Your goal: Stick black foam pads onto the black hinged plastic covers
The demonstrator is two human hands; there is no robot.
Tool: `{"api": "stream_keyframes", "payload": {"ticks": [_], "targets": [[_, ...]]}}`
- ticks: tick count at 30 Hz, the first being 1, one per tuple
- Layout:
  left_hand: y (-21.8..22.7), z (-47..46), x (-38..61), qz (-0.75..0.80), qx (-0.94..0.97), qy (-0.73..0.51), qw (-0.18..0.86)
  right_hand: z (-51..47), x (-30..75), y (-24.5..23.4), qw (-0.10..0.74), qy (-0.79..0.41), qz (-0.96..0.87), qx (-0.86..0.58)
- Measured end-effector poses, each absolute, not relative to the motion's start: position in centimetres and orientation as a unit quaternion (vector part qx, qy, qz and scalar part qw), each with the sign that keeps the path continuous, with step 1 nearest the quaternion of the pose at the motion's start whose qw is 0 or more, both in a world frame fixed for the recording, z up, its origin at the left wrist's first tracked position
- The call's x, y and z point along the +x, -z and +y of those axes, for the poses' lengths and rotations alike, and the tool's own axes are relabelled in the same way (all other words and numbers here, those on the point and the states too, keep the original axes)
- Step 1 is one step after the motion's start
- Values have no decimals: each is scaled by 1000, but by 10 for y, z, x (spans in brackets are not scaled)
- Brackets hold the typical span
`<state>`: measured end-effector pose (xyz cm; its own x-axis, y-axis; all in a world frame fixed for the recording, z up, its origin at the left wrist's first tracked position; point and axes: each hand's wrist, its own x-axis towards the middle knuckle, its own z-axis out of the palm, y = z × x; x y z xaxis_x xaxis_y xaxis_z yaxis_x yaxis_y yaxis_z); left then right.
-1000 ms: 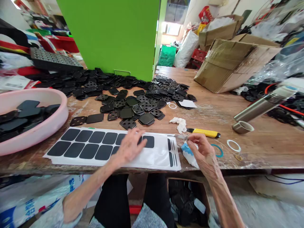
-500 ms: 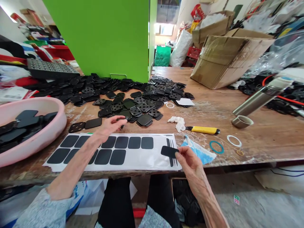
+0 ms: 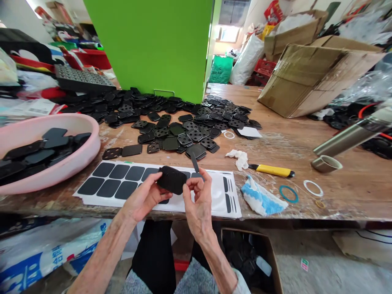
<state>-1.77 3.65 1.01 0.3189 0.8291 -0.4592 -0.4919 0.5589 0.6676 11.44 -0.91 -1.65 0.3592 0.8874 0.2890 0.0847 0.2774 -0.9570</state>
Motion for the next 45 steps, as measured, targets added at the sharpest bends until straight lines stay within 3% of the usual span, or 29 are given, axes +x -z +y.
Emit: {"api": "stream_keyframes", "payload": {"ticks": [3,5,8,13,17,19,22,25,27,33,40,45], "targets": [[-10,32,-20,421,238,-416,770,-19,114,24,603,-90,-621,-493],[-11,30,-20,398,232,-440,771,-25,114,26,562,-12,-700,-440],[-13,27,-17,381,206,-491,756,-33,110,23,567,-79,-687,-448],[-10,17,-6,345,206,-585,704,-35,99,11,634,-393,-398,-535],[-9,11,0,319,205,-589,714,-32,92,7,656,-466,-318,-502],[-9,9,0,357,211,-575,705,-33,92,8,660,-429,-349,-509],[-10,8,-4,430,245,-520,697,-37,94,13,650,-240,-473,-544],[-11,5,-10,405,250,-447,757,-42,100,20,598,-57,-615,-511],[-12,2,-14,381,227,-415,795,-46,104,24,571,-14,-663,-484],[-8,-5,-21,378,232,-390,807,-57,112,25,537,-38,-705,-463],[-7,-15,-40,369,273,-295,838,-48,129,6,577,-162,-597,-532],[-7,-24,-35,431,364,-350,748,-45,126,-5,581,-131,-621,-509]]}}
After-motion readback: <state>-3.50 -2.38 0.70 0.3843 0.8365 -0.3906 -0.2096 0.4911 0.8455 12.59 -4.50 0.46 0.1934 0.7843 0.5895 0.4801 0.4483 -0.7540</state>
